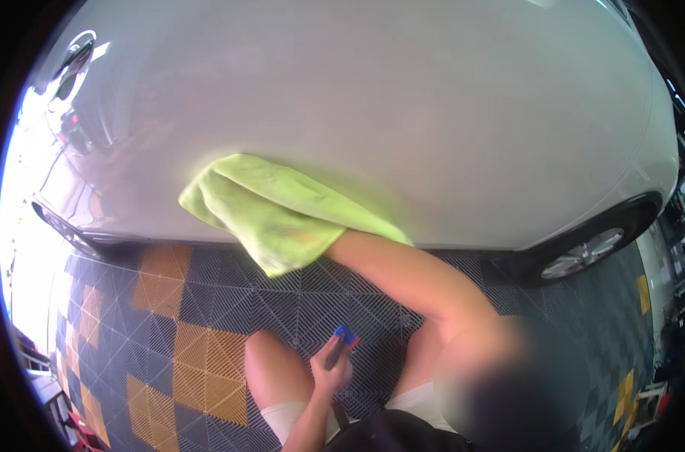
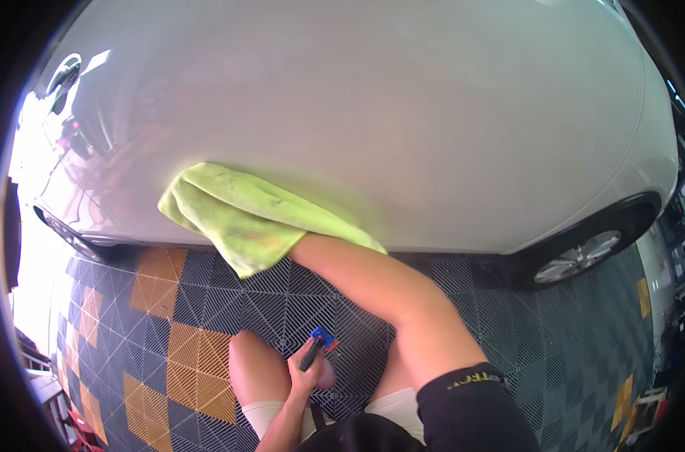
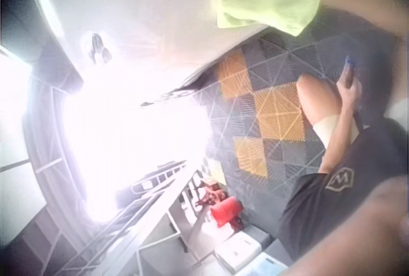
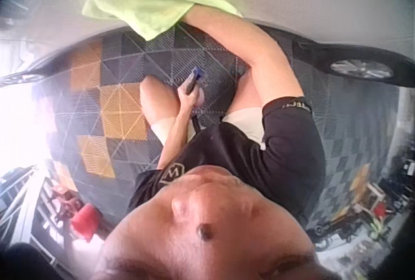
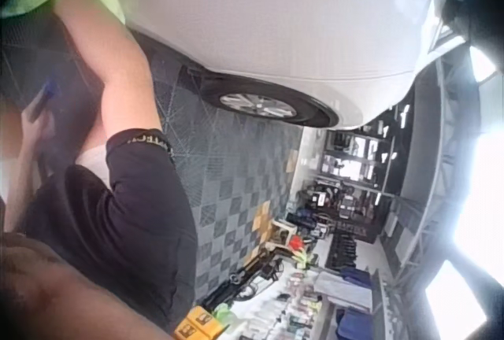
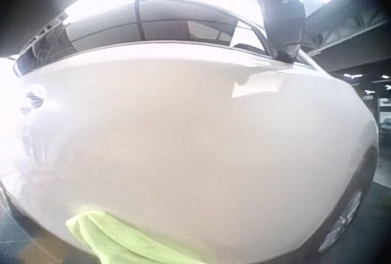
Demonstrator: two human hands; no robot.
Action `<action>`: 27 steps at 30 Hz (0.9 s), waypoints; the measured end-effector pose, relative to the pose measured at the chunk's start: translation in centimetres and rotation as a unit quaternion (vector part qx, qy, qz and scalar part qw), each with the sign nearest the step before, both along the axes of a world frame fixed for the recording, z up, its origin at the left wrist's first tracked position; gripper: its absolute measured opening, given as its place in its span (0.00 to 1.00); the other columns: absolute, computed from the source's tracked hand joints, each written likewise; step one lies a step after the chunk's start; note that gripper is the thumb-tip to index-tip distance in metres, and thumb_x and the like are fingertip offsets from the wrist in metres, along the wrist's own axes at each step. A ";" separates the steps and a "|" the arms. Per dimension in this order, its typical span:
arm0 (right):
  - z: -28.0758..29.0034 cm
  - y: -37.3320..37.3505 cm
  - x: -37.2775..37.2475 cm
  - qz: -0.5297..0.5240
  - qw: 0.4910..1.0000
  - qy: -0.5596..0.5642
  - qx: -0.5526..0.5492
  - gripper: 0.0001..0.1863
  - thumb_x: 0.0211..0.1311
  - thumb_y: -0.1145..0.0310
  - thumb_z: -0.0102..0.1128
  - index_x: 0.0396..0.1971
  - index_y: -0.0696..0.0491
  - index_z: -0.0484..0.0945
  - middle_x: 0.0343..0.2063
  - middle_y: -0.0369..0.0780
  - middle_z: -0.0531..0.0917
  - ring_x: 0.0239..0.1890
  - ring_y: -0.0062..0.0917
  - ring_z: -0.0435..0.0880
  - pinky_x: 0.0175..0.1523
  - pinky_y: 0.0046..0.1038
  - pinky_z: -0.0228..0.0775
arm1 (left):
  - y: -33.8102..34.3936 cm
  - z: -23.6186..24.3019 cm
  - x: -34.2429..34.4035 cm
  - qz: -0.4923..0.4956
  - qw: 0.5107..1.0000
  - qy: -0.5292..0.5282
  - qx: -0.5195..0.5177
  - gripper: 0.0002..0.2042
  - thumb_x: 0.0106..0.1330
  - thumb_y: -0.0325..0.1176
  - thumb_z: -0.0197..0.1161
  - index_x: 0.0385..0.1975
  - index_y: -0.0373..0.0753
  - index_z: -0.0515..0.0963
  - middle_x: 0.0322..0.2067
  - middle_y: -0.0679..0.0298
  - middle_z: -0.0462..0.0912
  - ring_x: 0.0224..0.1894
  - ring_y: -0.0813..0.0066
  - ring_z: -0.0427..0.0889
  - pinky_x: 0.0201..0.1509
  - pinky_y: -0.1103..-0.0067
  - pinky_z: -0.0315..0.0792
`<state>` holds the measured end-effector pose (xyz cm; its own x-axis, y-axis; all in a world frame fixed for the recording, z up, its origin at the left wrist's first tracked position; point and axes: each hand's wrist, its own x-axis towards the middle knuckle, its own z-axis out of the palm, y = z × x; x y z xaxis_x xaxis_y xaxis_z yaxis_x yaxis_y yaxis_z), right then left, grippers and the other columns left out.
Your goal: The person cleans the exterior of a white car in a garage. They spray a liquid onto the car's side panels and use a blue plastic scraper to remove contaminants, followed by wiping the area with a yellow microfiber cloth. The person works on the front fender and door area, kneeling to reach lower sections.
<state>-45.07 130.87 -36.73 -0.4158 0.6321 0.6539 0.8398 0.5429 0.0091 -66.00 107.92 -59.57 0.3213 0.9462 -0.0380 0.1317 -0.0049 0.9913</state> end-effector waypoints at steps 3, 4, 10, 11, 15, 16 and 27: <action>1.4 -3.2 8.1 -0.060 0.997 0.041 -0.017 0.30 0.77 0.56 0.55 0.70 0.58 0.68 0.68 0.53 0.73 0.72 0.50 0.68 0.78 0.49 0.56 | -0.3 0.0 -0.6 0.008 0.999 0.010 0.045 0.17 0.66 0.26 0.69 0.53 0.26 0.85 0.58 0.44 0.87 0.58 0.64 0.88 0.64 0.74 0.77; 1.8 -5.4 11.9 -0.105 0.992 0.062 -0.014 0.30 0.77 0.56 0.55 0.70 0.58 0.68 0.67 0.53 0.73 0.71 0.51 0.68 0.78 0.49 0.56 | -0.5 0.2 -0.6 0.015 1.000 -0.002 0.008 0.17 0.66 0.26 0.69 0.53 0.27 0.85 0.57 0.45 0.87 0.58 0.64 0.88 0.65 0.73 0.77; -2.2 -26.5 39.0 -0.455 0.859 0.219 0.086 0.29 0.76 0.57 0.56 0.68 0.60 0.69 0.66 0.55 0.74 0.70 0.53 0.68 0.78 0.51 0.56 | -1.5 -2.1 -1.3 0.030 0.999 -0.017 -0.024 0.17 0.65 0.26 0.69 0.53 0.27 0.85 0.57 0.45 0.87 0.60 0.62 0.87 0.66 0.72 0.76; -2.9 -30.1 41.6 -0.504 0.821 0.242 0.112 0.29 0.76 0.57 0.56 0.68 0.60 0.70 0.66 0.55 0.74 0.70 0.54 0.68 0.77 0.51 0.56 | -1.3 -2.1 -1.2 0.012 1.000 0.002 -0.003 0.18 0.65 0.26 0.69 0.54 0.28 0.86 0.57 0.44 0.87 0.60 0.61 0.87 0.66 0.72 0.76; -7.3 -35.2 40.5 -0.569 0.744 0.313 0.159 0.29 0.75 0.57 0.56 0.67 0.61 0.71 0.65 0.56 0.74 0.70 0.56 0.69 0.77 0.53 0.55 | -1.8 0.5 -1.6 -0.022 0.999 0.018 0.040 0.19 0.64 0.26 0.69 0.55 0.31 0.86 0.58 0.42 0.86 0.61 0.57 0.87 0.65 0.71 0.77; -8.3 -33.9 38.1 -0.564 0.748 0.313 0.160 0.29 0.75 0.58 0.56 0.67 0.61 0.71 0.65 0.56 0.74 0.70 0.56 0.69 0.77 0.53 0.55 | -1.6 0.0 -2.0 -0.031 0.998 0.014 0.045 0.20 0.64 0.26 0.69 0.56 0.33 0.86 0.58 0.42 0.86 0.60 0.57 0.88 0.65 0.71 0.78; 4.4 -8.7 5.6 -0.302 0.906 0.049 0.294 0.28 0.73 0.59 0.58 0.64 0.63 0.73 0.63 0.59 0.76 0.68 0.61 0.69 0.76 0.57 0.54 | -1.1 0.8 -4.8 -0.081 0.994 -0.013 0.066 0.25 0.64 0.25 0.69 0.63 0.43 0.83 0.63 0.48 0.83 0.68 0.54 0.81 0.72 0.68 0.74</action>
<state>-39.44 122.18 -32.35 -0.0322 0.2552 0.9663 0.9944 -0.0893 0.0568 -70.79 106.83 -58.74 0.4691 0.8782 0.0939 0.0922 -0.1544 0.9837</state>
